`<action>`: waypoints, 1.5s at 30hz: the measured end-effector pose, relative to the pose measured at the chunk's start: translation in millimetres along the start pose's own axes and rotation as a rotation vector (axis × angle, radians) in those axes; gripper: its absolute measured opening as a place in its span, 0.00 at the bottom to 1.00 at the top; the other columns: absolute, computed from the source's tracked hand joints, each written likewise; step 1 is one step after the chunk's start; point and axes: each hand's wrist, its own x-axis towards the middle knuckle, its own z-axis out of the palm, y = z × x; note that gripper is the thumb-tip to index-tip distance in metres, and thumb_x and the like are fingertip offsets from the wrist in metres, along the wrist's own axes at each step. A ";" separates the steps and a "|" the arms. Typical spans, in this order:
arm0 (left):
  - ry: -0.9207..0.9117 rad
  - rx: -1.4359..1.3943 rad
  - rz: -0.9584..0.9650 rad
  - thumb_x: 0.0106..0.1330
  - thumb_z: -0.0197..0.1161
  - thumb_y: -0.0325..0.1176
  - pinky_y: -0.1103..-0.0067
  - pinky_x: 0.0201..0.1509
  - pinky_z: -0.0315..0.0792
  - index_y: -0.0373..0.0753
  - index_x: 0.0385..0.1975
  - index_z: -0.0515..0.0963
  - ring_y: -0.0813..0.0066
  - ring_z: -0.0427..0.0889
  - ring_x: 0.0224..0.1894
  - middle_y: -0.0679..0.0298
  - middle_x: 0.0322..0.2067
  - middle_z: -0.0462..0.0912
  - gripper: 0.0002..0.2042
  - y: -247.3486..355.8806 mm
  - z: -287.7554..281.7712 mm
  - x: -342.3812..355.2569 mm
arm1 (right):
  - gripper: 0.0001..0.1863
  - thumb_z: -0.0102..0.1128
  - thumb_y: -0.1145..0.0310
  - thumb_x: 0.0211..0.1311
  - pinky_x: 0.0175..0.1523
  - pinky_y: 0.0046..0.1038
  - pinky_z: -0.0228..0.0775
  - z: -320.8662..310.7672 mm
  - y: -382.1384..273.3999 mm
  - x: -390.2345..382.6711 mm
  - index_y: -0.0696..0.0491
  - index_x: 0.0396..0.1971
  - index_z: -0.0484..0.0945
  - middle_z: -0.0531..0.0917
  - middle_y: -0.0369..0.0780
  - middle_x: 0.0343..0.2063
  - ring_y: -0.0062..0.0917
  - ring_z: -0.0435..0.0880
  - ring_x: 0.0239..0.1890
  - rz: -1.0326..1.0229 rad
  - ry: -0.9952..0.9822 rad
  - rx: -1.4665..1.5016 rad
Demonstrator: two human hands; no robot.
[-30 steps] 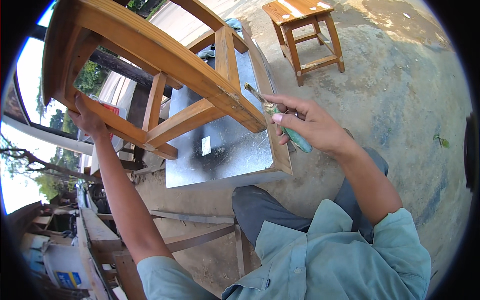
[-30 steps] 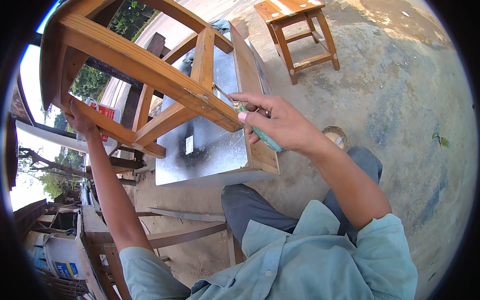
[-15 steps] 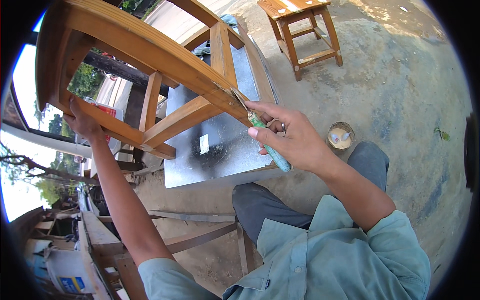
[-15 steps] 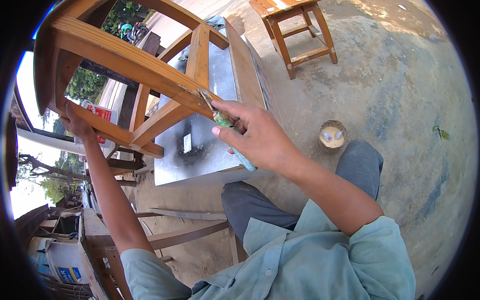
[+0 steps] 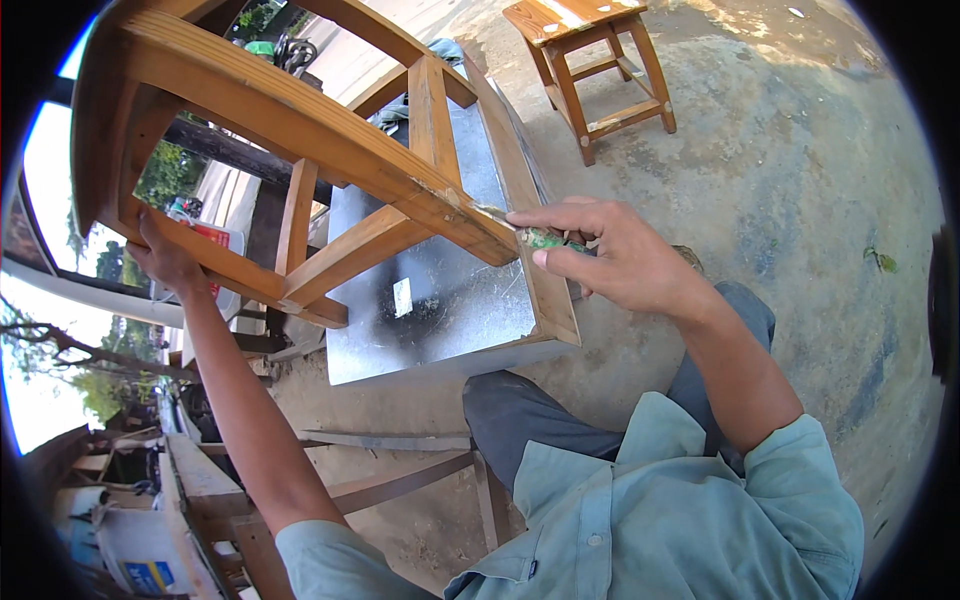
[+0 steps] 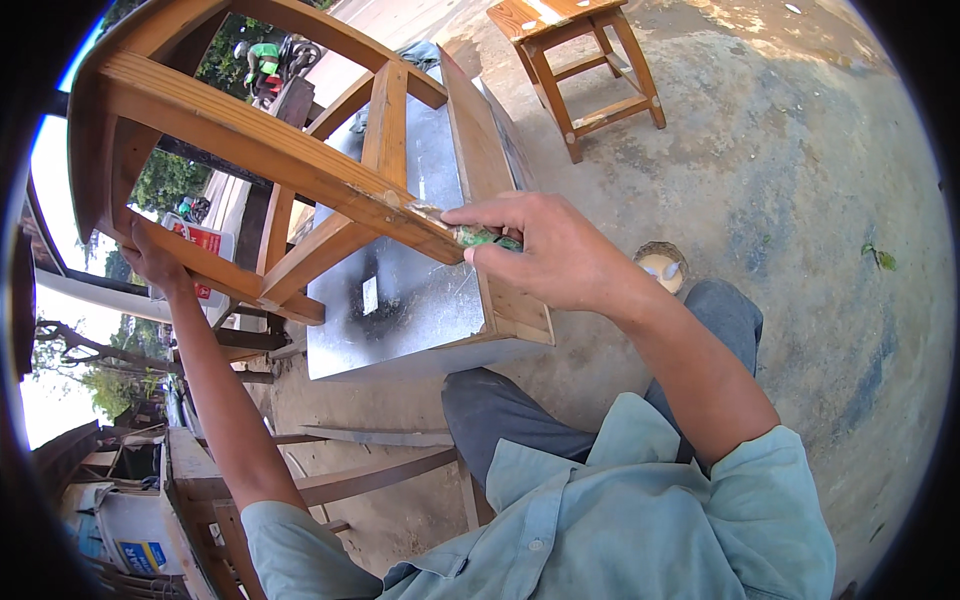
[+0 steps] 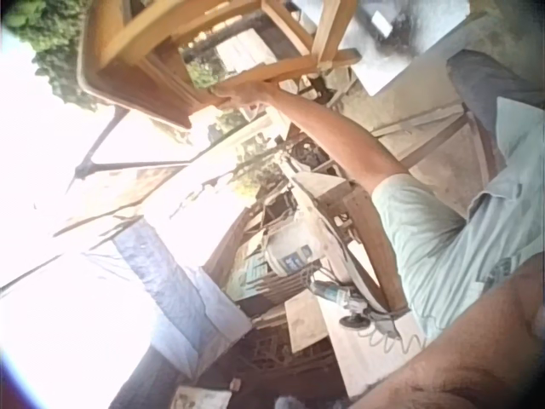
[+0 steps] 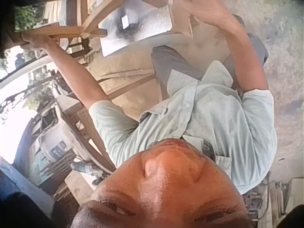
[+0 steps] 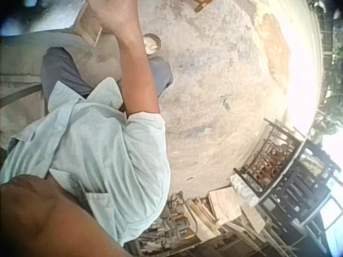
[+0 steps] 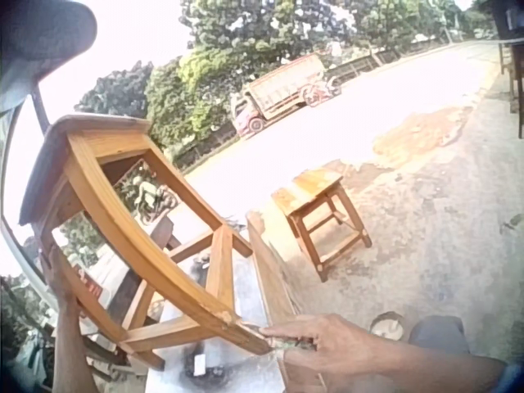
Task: The person applies glue to the joints of a wooden stool and spreads wood filler over the surface and legs using a putty knife. They work on the stool while sitting on the ground, filling gaps and smoothing the wood.
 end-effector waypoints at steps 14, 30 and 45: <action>0.006 0.014 -0.051 0.70 0.60 0.52 0.73 0.41 0.83 0.33 0.61 0.66 0.66 0.83 0.43 0.54 0.49 0.77 0.31 -2.7 -1.5 0.4 | 0.28 0.62 0.78 0.65 0.55 0.36 0.72 16.4 71.5 64.0 0.34 0.62 0.79 0.78 0.39 0.42 0.33 0.79 0.46 -0.415 -0.048 -0.090; 0.003 0.053 -0.015 0.69 0.60 0.54 0.72 0.44 0.80 0.31 0.62 0.66 0.65 0.81 0.45 0.53 0.51 0.76 0.33 -3.6 -2.2 2.1 | 0.24 0.59 0.70 0.65 0.53 0.35 0.73 -1.2 22.3 3.1 0.51 0.62 0.78 0.81 0.47 0.41 0.38 0.81 0.43 0.104 0.014 0.266; 0.038 0.051 -0.021 0.70 0.60 0.53 0.71 0.46 0.78 0.32 0.59 0.68 0.65 0.81 0.44 0.55 0.49 0.77 0.30 -1.3 0.2 0.4 | 0.25 0.65 0.71 0.64 0.53 0.34 0.72 14.0 44.2 20.4 0.48 0.63 0.78 0.82 0.43 0.37 0.33 0.80 0.40 -0.251 -0.088 -0.006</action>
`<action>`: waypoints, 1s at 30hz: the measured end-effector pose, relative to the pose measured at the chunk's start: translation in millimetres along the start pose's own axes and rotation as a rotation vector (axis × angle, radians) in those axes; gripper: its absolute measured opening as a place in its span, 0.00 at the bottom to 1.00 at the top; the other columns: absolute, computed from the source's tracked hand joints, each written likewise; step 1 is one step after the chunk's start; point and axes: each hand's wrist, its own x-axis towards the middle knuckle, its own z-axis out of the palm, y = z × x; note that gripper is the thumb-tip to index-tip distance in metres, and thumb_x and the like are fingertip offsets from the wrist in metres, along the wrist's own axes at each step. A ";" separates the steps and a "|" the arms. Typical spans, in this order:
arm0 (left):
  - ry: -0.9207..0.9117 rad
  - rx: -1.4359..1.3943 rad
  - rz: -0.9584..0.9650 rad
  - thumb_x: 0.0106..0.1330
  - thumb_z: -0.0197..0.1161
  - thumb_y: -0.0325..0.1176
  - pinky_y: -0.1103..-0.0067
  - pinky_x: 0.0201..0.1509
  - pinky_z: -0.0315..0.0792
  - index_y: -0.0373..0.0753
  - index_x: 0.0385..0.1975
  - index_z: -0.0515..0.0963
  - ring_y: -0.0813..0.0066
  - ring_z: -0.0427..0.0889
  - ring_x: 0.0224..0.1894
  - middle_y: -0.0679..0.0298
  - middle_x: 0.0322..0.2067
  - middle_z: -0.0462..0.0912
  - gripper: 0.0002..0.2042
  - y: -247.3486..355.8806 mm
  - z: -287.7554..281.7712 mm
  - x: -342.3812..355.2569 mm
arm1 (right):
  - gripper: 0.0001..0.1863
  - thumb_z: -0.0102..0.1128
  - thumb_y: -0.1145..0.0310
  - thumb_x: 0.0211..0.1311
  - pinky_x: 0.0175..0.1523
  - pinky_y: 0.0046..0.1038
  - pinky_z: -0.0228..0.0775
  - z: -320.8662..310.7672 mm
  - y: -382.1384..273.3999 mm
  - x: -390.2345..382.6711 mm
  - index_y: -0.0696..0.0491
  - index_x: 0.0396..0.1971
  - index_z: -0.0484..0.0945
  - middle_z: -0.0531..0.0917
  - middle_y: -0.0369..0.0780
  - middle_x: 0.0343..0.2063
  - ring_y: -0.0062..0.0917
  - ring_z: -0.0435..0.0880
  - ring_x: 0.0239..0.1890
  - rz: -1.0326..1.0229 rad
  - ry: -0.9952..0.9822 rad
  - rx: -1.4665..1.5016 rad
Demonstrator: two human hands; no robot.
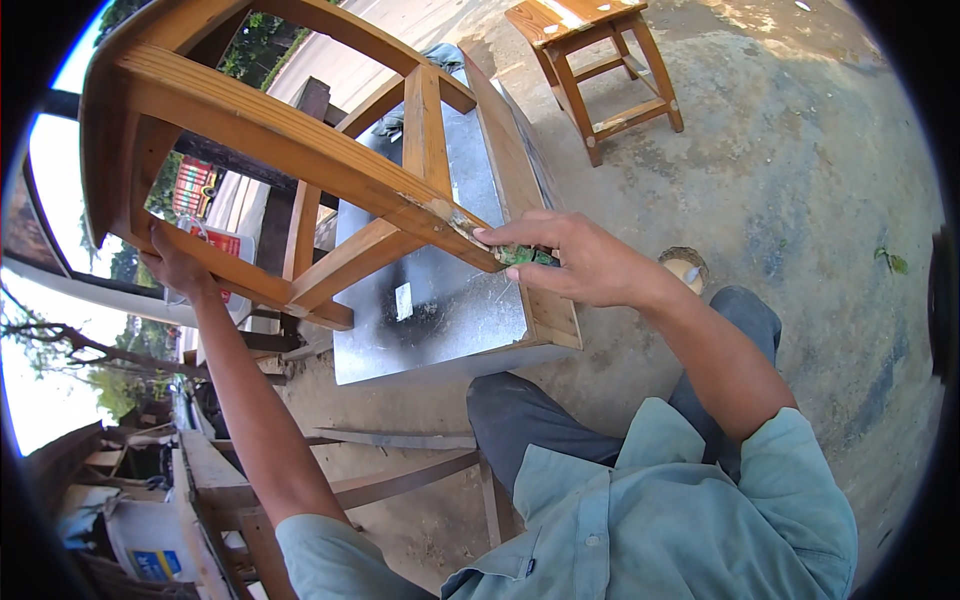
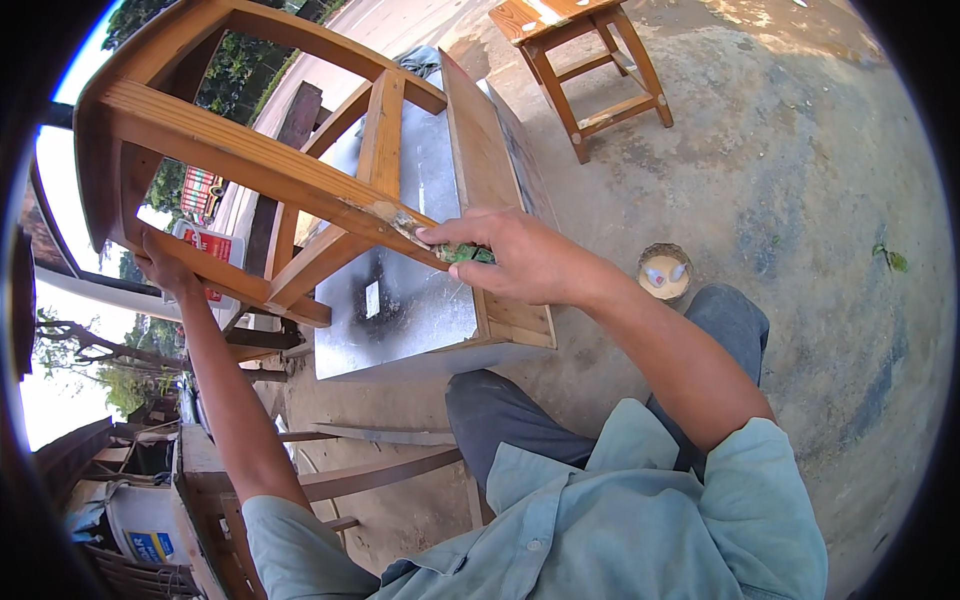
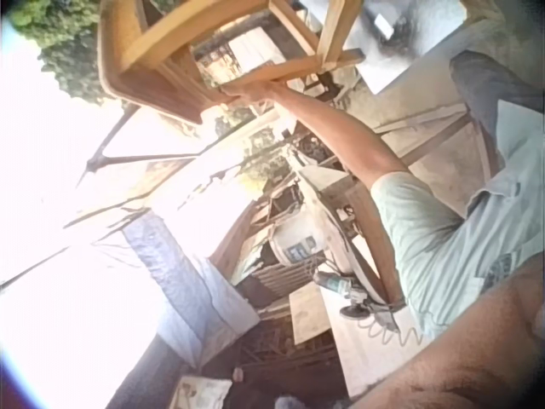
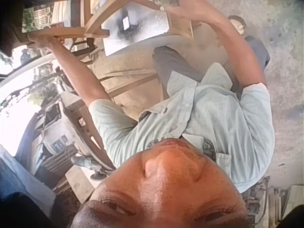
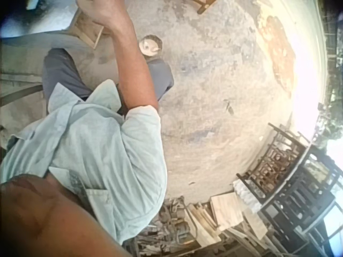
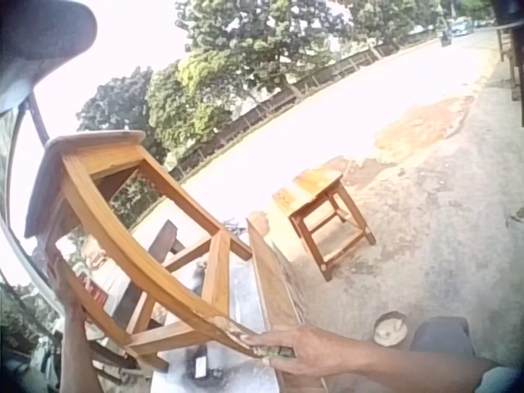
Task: The person applies glue to the joints of a wooden stool and spreads wood filler over the surface and legs using a putty knife. They work on the stool while sitting on the ground, filling gaps and smoothing the wood.
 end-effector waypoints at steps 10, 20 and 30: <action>-0.048 -0.184 -0.010 0.71 0.62 0.47 0.78 0.22 0.75 0.36 0.48 0.70 0.74 0.79 0.22 0.60 0.31 0.77 0.20 2.9 4.3 -2.0 | 0.24 0.60 0.73 0.66 0.33 0.24 0.75 -37.0 -6.5 -34.6 0.49 0.63 0.78 0.80 0.36 0.33 0.19 0.78 0.32 0.334 0.002 0.309; -0.054 -0.042 -0.177 0.72 0.60 0.49 0.62 0.41 0.74 0.36 0.47 0.66 0.48 0.83 0.35 0.49 0.32 0.81 0.21 30.3 -2.0 -33.1 | 0.26 0.56 0.72 0.70 0.23 0.19 0.70 -43.4 -58.5 2.0 0.54 0.68 0.69 0.75 0.33 0.28 0.14 0.76 0.24 0.717 0.409 0.414; -0.202 0.255 -0.594 0.66 0.65 0.34 0.64 0.75 0.57 0.37 0.69 0.59 0.49 0.59 0.73 0.48 0.69 0.60 0.33 150.4 -76.6 -19.5 | 0.26 0.53 0.67 0.75 0.23 0.19 0.70 -115.4 -243.8 89.4 0.50 0.70 0.66 0.80 0.37 0.37 0.17 0.76 0.24 0.796 0.477 0.298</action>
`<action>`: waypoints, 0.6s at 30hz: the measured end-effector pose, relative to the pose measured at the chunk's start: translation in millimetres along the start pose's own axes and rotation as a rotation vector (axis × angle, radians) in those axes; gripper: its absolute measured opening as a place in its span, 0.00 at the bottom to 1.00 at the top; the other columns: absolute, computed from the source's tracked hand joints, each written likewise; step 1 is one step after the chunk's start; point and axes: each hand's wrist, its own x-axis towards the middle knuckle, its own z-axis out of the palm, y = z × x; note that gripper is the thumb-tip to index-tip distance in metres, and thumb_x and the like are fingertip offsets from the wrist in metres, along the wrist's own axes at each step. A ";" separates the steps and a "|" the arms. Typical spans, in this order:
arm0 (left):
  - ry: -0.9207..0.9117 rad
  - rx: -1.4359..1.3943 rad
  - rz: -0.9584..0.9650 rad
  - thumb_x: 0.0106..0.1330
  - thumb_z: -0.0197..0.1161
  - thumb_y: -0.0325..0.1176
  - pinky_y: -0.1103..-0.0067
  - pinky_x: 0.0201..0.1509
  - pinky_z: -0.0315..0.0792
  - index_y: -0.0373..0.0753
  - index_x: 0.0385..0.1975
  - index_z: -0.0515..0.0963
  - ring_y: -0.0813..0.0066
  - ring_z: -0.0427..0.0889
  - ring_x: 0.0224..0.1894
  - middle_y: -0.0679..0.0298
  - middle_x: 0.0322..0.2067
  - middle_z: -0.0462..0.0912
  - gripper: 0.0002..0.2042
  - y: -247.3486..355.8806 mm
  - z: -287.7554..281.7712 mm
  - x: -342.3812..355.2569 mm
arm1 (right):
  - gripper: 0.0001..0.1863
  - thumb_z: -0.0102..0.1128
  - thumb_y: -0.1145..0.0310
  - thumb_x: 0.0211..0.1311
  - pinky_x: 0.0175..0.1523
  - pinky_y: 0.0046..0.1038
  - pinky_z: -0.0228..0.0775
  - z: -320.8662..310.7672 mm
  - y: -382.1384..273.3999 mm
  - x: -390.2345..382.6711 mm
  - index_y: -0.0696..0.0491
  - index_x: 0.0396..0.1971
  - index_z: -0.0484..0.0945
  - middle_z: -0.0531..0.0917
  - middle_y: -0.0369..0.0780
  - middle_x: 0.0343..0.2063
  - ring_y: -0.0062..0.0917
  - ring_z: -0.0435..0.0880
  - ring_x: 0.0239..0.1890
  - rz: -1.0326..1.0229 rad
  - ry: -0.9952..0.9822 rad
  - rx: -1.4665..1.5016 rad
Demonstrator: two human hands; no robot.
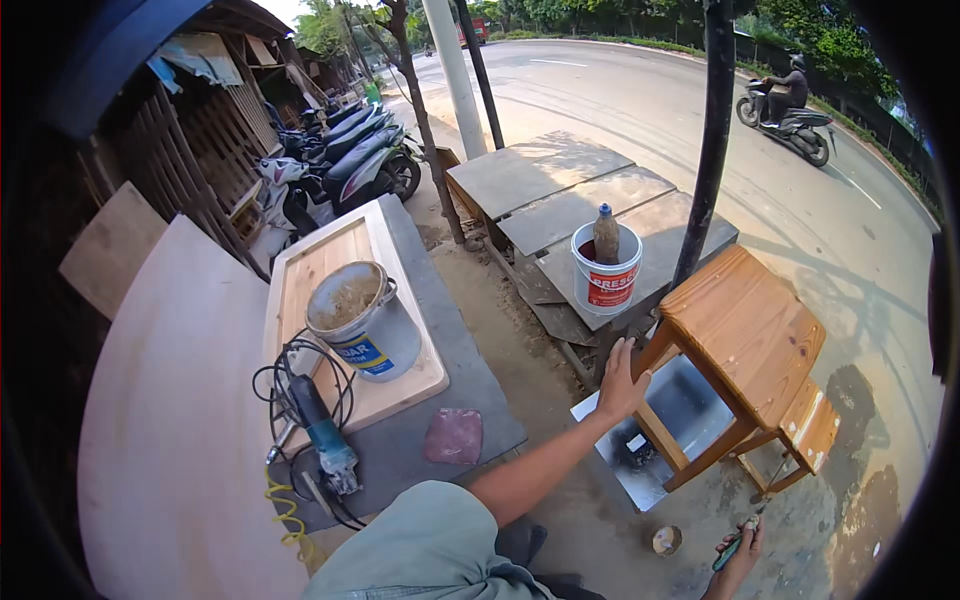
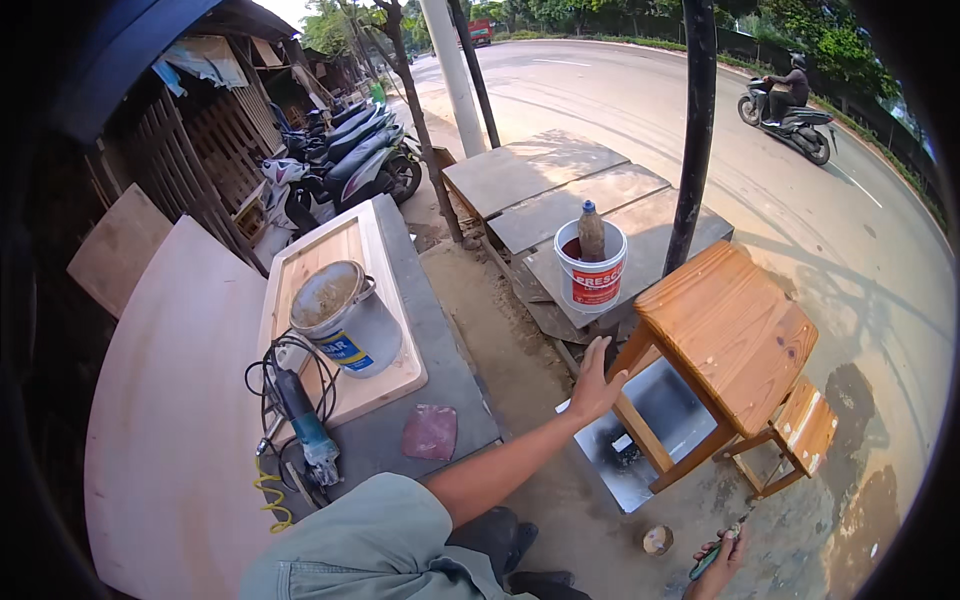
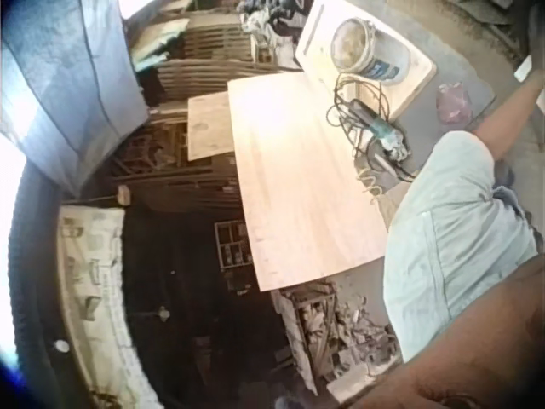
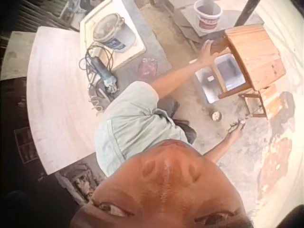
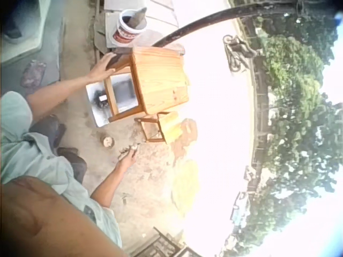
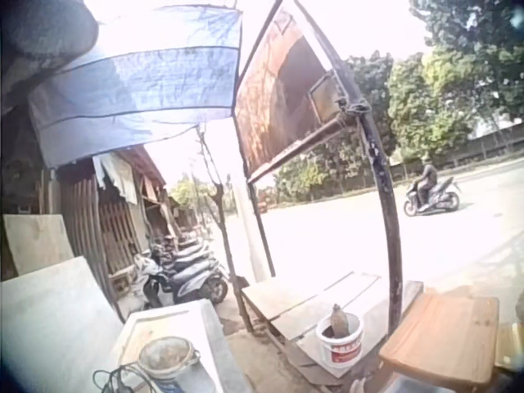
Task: The person applies glue to the joints of a wooden stool and spreads wood filler over the surface and legs using a putty knife. They work on the stool while sitting on the ground, filling gaps and smoothing the wood.
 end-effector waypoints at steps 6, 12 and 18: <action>0.026 -0.017 0.200 0.66 0.64 0.29 0.66 0.68 0.67 0.42 0.67 0.66 0.52 0.66 0.70 0.53 0.69 0.63 0.28 77.4 -225.3 -3.0 | 0.24 0.50 0.64 0.77 0.22 0.17 0.67 56.1 -130.4 -27.5 0.49 0.69 0.66 0.83 0.38 0.43 0.16 0.76 0.23 -0.136 -0.037 -0.144; 0.704 0.338 0.101 0.65 0.62 0.26 0.64 0.66 0.66 0.35 0.53 0.75 0.53 0.75 0.58 0.52 0.53 0.76 0.16 63.1 -461.4 4.2 | 0.16 0.56 0.69 0.72 0.22 0.17 0.67 188.0 -185.0 -80.9 0.54 0.56 0.70 0.79 0.36 0.36 0.14 0.75 0.23 -0.156 -0.373 -0.271; 0.653 0.140 -0.457 0.69 0.58 0.32 0.69 0.66 0.68 0.33 0.59 0.73 0.55 0.77 0.60 0.50 0.53 0.80 0.20 -24.2 -554.3 10.6 | 0.10 0.61 0.73 0.68 0.29 0.17 0.72 389.9 -228.4 -169.0 0.58 0.46 0.75 0.79 0.35 0.33 0.14 0.77 0.26 -0.324 -0.992 -0.492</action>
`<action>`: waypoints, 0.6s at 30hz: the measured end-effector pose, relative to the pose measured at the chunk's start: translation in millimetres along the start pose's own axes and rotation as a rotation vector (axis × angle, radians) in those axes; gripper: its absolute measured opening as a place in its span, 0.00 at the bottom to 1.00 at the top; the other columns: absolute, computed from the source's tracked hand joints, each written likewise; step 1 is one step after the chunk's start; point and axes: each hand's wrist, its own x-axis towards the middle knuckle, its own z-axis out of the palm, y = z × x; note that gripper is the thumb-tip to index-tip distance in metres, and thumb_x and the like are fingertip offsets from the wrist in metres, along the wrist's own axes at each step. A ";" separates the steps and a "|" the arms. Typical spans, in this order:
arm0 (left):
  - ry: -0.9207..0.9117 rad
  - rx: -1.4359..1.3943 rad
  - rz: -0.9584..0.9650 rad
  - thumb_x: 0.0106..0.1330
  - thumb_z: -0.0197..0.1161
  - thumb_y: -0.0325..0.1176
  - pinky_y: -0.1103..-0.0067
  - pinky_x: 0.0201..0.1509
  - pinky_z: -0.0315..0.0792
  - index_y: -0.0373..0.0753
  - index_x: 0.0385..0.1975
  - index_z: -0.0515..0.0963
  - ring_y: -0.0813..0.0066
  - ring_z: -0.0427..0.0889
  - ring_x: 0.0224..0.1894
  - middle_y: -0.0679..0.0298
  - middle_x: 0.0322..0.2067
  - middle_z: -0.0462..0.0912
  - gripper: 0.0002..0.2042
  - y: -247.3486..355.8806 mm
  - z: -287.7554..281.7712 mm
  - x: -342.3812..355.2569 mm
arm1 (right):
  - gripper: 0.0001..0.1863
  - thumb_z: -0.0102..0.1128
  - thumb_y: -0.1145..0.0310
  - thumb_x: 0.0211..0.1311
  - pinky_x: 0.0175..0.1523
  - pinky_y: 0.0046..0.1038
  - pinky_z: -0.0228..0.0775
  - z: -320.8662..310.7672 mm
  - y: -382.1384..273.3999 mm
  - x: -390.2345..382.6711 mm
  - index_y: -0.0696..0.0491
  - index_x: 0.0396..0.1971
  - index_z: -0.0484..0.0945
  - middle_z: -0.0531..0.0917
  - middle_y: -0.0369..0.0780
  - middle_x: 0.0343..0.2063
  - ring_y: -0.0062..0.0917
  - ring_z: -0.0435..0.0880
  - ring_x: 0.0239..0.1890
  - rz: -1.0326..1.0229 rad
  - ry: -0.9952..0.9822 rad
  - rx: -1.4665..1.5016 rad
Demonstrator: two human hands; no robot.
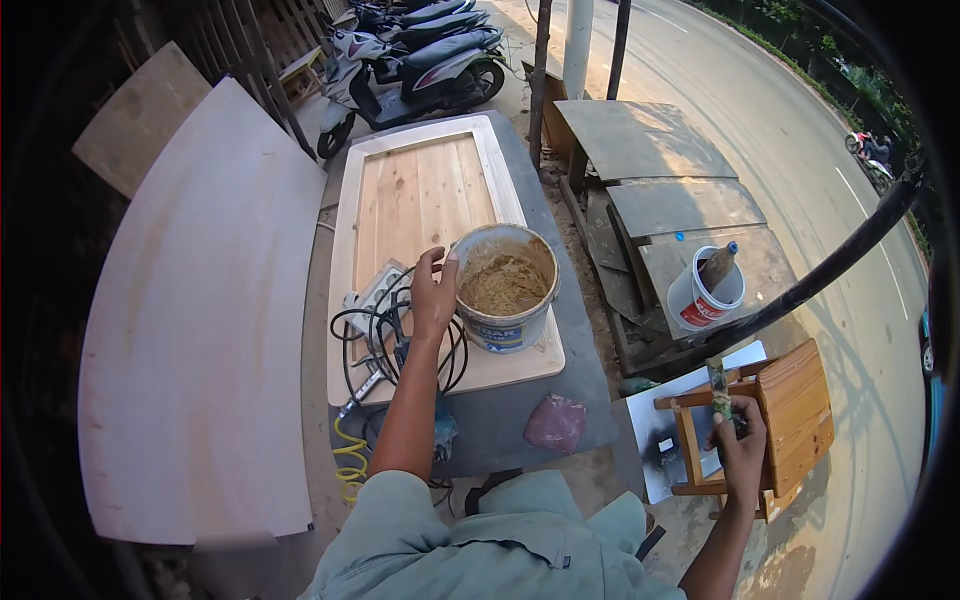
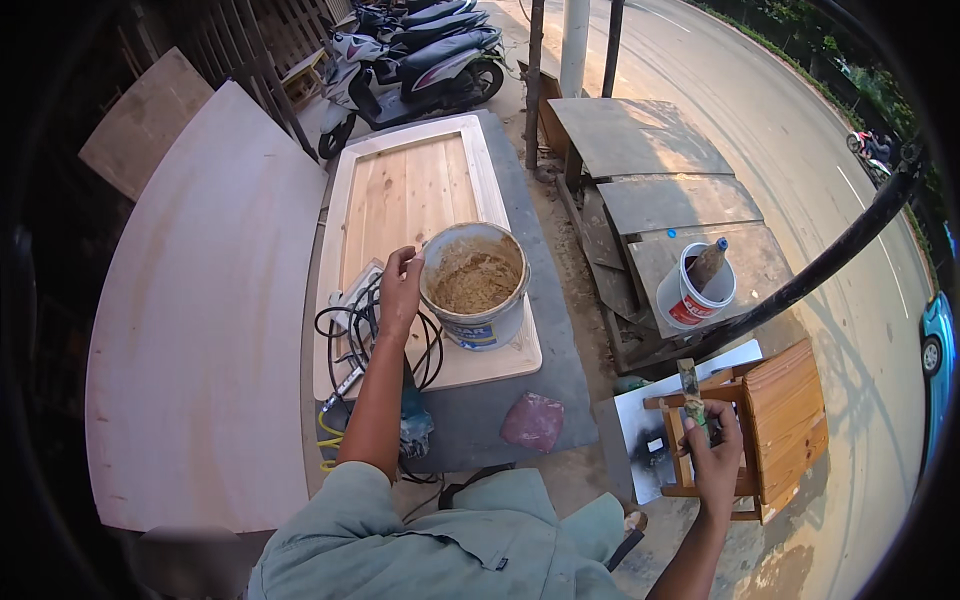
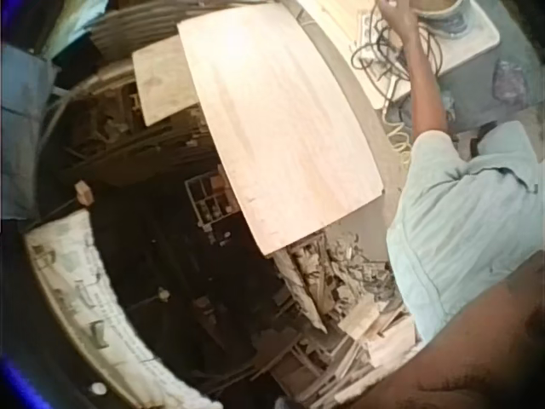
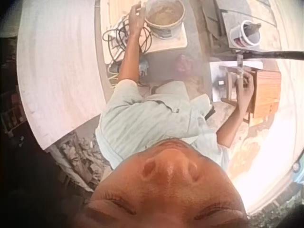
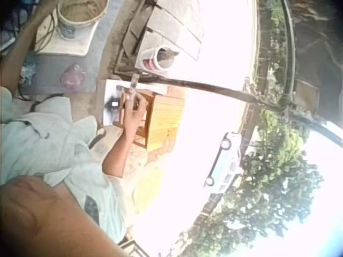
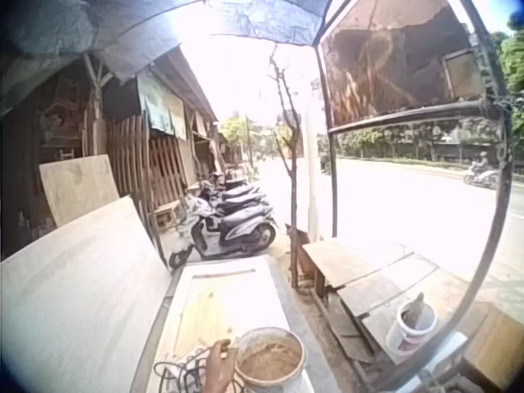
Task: The person applies glue to the joints of a wooden stool and spreads wood filler over the surface and legs using a putty knife. They work on the stool while sitting on the ground, filling gaps and smoothing the wood.
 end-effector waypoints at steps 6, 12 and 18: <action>-0.032 -0.184 0.023 0.68 0.47 0.24 0.70 0.69 0.65 0.31 0.64 0.68 0.57 0.77 0.62 0.46 0.57 0.78 0.23 -28.9 16.5 -9.3 | 0.14 0.63 0.72 0.67 0.43 0.28 0.75 116.0 -107.8 89.1 0.58 0.50 0.77 0.83 0.40 0.35 0.25 0.83 0.35 -0.322 -0.311 -0.343; 0.019 -0.295 0.055 0.67 0.47 0.23 0.69 0.71 0.62 0.33 0.65 0.66 0.60 0.74 0.64 0.49 0.59 0.75 0.24 -30.0 18.7 -28.7 | 0.15 0.66 0.73 0.58 0.47 0.40 0.73 191.0 -139.5 129.7 0.57 0.44 0.75 0.80 0.47 0.33 0.45 0.82 0.41 -0.411 -0.395 -0.643; -0.052 -0.373 0.158 0.66 0.47 0.22 0.64 0.77 0.52 0.31 0.67 0.61 0.52 0.60 0.73 0.44 0.69 0.60 0.27 -19.2 28.8 -61.8 | 0.11 0.63 0.69 0.57 0.45 0.47 0.74 225.9 -132.4 155.8 0.59 0.36 0.77 0.81 0.50 0.31 0.48 0.83 0.39 -0.518 -0.470 -0.940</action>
